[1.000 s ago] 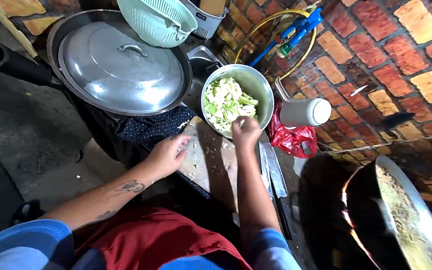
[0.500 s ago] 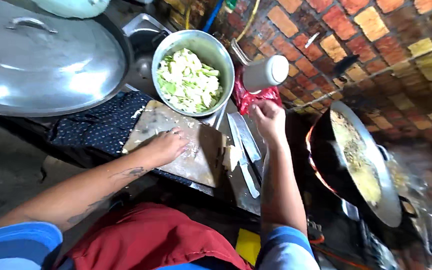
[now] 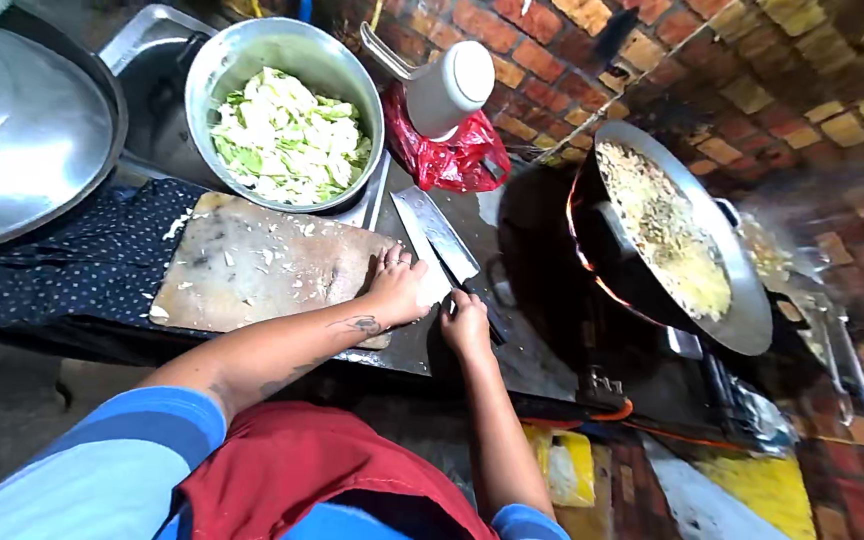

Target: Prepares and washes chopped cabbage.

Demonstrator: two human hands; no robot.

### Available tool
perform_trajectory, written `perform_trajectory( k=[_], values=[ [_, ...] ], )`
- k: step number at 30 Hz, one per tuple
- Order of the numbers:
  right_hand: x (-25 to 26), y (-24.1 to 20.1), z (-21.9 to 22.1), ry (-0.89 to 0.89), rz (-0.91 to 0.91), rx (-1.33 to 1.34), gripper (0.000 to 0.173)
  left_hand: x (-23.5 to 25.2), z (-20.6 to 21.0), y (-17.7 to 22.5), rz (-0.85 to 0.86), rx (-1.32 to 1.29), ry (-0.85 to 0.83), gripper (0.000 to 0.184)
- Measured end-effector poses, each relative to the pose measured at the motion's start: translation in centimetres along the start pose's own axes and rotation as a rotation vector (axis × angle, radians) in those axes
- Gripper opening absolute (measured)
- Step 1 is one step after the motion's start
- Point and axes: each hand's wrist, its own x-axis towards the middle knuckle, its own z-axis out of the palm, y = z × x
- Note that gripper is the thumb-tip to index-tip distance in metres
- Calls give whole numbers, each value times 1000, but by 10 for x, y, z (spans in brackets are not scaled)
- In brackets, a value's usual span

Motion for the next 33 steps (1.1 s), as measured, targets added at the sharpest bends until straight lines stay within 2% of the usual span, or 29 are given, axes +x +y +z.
perform_trajectory(
  k=[4, 8, 10, 15, 19, 23, 27, 29, 33],
  values=[
    [2, -2, -4, -31, -9, 25, 53, -6, 19, 12, 152, -188, 6, 45],
    [13, 6, -11, -91, -44, 67, 64, -28, -11, 6, 12, -345, 40, 51],
    [19, 6, -12, -134, 0, 138, 68, -48, -37, -11, -22, -340, 93, 55],
    [17, -16, -6, -83, 66, 141, 87, -117, -99, -71, -85, -229, 115, 43],
    [9, -24, 4, 16, 15, 230, 104, -155, -118, -119, -226, -359, 107, 39],
    [-8, -32, 1, 64, -79, 441, 88, -171, -104, -157, -283, -484, 259, 37],
    [-50, -61, -5, 133, -217, 617, 52, -189, -82, -165, -225, -425, 421, 36],
    [-74, -84, -3, 122, -265, 659, 41, -196, -69, -165, -166, -399, 505, 35],
    [-107, -131, 14, -30, -429, 617, 40, -202, -49, -164, -90, -381, 631, 33]
  ],
)
